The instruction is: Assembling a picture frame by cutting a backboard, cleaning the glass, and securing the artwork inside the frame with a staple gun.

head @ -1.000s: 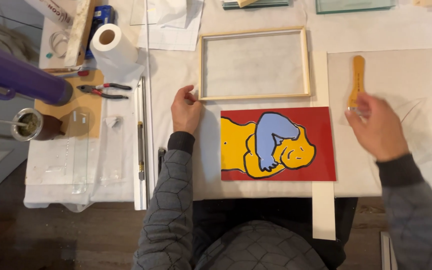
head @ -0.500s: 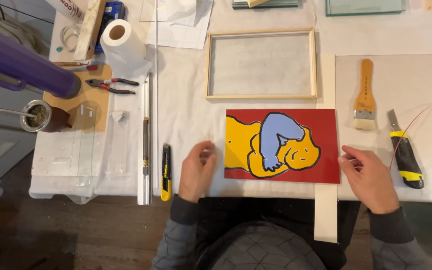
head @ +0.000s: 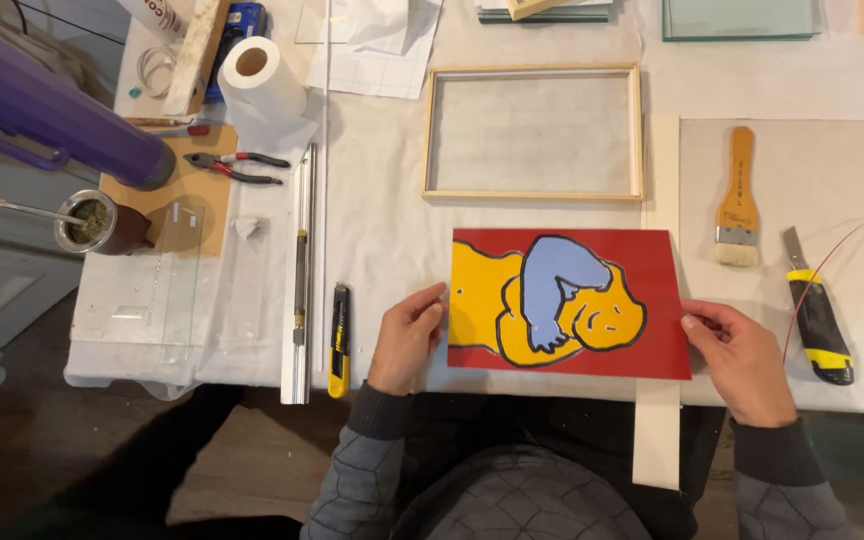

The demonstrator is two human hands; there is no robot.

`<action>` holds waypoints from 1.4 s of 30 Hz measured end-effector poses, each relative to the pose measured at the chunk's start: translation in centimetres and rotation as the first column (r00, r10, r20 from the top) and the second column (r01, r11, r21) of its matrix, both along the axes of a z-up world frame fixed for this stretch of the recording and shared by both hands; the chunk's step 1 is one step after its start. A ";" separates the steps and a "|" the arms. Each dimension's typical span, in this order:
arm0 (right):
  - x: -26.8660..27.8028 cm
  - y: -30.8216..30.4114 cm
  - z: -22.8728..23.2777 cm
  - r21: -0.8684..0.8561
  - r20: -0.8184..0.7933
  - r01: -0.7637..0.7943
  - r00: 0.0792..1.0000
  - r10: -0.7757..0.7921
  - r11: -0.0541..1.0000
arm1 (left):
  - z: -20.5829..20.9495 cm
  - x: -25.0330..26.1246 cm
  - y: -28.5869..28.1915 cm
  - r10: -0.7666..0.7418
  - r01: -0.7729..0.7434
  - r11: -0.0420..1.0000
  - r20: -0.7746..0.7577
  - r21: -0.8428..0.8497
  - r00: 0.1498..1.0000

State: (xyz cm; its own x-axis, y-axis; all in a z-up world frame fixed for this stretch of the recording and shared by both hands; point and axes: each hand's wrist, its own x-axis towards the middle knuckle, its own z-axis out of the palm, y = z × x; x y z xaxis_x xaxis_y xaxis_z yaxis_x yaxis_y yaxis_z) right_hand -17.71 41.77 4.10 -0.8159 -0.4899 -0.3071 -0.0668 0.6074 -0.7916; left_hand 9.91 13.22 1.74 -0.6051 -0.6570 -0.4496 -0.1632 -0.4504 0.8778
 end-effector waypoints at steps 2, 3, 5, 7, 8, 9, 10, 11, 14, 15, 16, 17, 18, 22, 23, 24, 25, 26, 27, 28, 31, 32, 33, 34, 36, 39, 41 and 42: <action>-0.4 0.3 -0.9 -0.045 0.026 -0.008 1.000 0.009 0.999 | -0.6 0.1 0.0 -0.006 0.007 1.000 0.030 -0.011 1.000; -0.5 0.5 -1.3 -0.087 0.054 -0.015 0.998 0.020 0.996 | -0.9 0.3 0.1 -0.013 0.014 1.000 0.061 -0.020 0.998; -0.1 -0.1 -0.3 -0.054 0.036 -0.024 0.999 0.026 0.998 | -0.1 0.0 0.0 -0.015 0.019 0.999 0.088 -0.036 0.996; 0.0 -0.5 0.3 -0.022 0.021 -0.038 0.999 0.039 0.999 | 0.3 -0.1 0.0 -0.012 0.018 0.998 0.117 -0.053 0.993; 0.0 -0.6 0.4 -0.017 0.041 -0.024 0.999 0.025 1.000 | 0.2 -0.1 -0.1 -0.018 0.030 0.993 0.107 -0.117 0.994; 0.0 -0.7 0.5 -0.012 0.061 -0.010 0.998 0.011 1.000 | 0.2 -0.2 -0.2 -0.024 0.041 0.983 0.097 -0.180 0.995; -0.1 -0.7 0.3 -0.012 0.059 -0.012 0.998 0.013 1.000 | 0.3 -0.2 -0.3 -0.022 0.039 0.983 0.096 -0.180 0.995; -0.2 -0.8 0.2 -0.008 0.041 -0.010 0.999 0.011 1.000 | 0.3 -0.3 -0.4 -0.035 0.060 0.968 0.103 -0.245 0.994; -0.4 -0.9 0.5 0.102 -0.081 -0.023 0.996 0.031 0.994 | 0.5 -1.0 -1.4 -0.049 0.124 0.875 0.170 -0.468 0.984; -0.6 -1.2 0.8 0.205 -0.180 -0.029 0.981 0.067 0.978 | 0.6 -1.5 -2.1 -0.035 0.170 0.771 0.225 -0.613 0.974; -1.1 -1.2 0.8 0.205 -0.185 -0.029 0.980 0.067 0.978 | 0.8 -2.2 -3.4 -0.035 0.166 0.771 0.220 -0.615 0.975; -1.6 -1.3 0.7 0.178 -0.180 -0.040 0.981 0.072 0.983 | 1.0 -3.0 -4.8 0.019 0.120 0.771 0.211 -0.625 0.977; -1.9 -1.2 0.7 0.156 -0.171 -0.051 0.982 0.077 0.986 | 1.1 -3.6 -5.9 0.072 0.076 0.773 0.205 -0.630 0.976; -3.0 -4.5 4.0 0.136 -0.141 -0.086 0.984 0.105 0.987 | -0.3 -8.8 -13.6 0.106 -0.101 0.854 -0.020 -0.511 0.994; -3.3 -5.8 5.1 0.139 -0.188 -0.133 0.969 0.158 0.981 | -0.3 -10.5 -15.6 0.120 -0.137 0.850 -0.066 -0.509 0.991; -3.5 -7.1 6.2 0.148 -0.234 -0.181 0.949 0.212 0.972 | -0.5 -12.1 -17.4 0.136 -0.174 0.847 -0.112 -0.503 0.984; -3.6 -8.8 7.4 0.153 -0.240 -0.180 0.947 0.213 0.972 | -1.7 -13.3 -18.8 0.136 -0.178 0.849 -0.119 -0.498 0.983; -3.8 -10.7 8.6 0.150 -0.272 -0.220 0.928 0.255 0.964 | -2.9 -14.6 -20.3 0.122 -0.228 0.829 -0.233 -0.510 0.965; -4.0 -12.7 9.8 0.149 -0.303 -0.261 0.906 0.295 0.954 | -4.1 -16.0 -21.9 0.102 -0.278 0.810 -0.343 -0.516 0.934; -4.4 -14.9 10.5 0.148 -0.312 -0.262 0.903 0.297 0.954 | -4.4 -16.9 -22.6 0.104 -0.285 0.808 -0.352 -0.516 0.930; -6.2 -22.4 12.2 0.165 -0.387 -0.405 0.812 0.436 0.899 | -5.0 -18.6 -23.9 0.267 -0.432 0.832 -0.432 -0.347 0.862; -7.0 -25.0 12.5 0.230 -0.447 -0.471 0.726 0.522 0.852 | -4.9 -18.4 -23.3 0.292 -0.425 0.841 -0.379 -0.335 0.878; -7.8 -27.6 12.8 0.298 -0.495 -0.527 0.627 0.601 0.796 | -4.8 -18.2 -22.7 0.315 -0.417 0.850 -0.324 -0.323 0.892; -8.8 -30.4 12.5 0.302 -0.492 -0.523 0.631 0.600 0.797 | -4.7 -18.4 -22.7 0.312 -0.412 0.854 -0.322 -0.318 0.894; -10.6 -36.3 11.6 0.272 -0.645 -0.622 0.449 0.619 0.734 | -4.3 -18.5 -23.3 0.349 -0.446 0.769 -0.283 -0.458 0.893; -15.1 -45.0 8.0 0.348 -0.762 -0.623 0.248 0.598 0.701 | -3.3 -18.4 -22.5 0.379 -0.434 0.794 -0.211 -0.426 0.901; -18.1 -50.6 6.2 0.341 -0.797 -0.607 0.218 0.563 0.718 | -3.2 -19.2 -23.1 0.395 -0.440 0.774 -0.195 -0.455 0.898; -19.5 -53.1 5.3 0.342 -0.825 -0.593 0.181 0.535 0.729 | -3.2 -19.5 -22.9 0.417 -0.449 0.757 -0.179 -0.475 0.891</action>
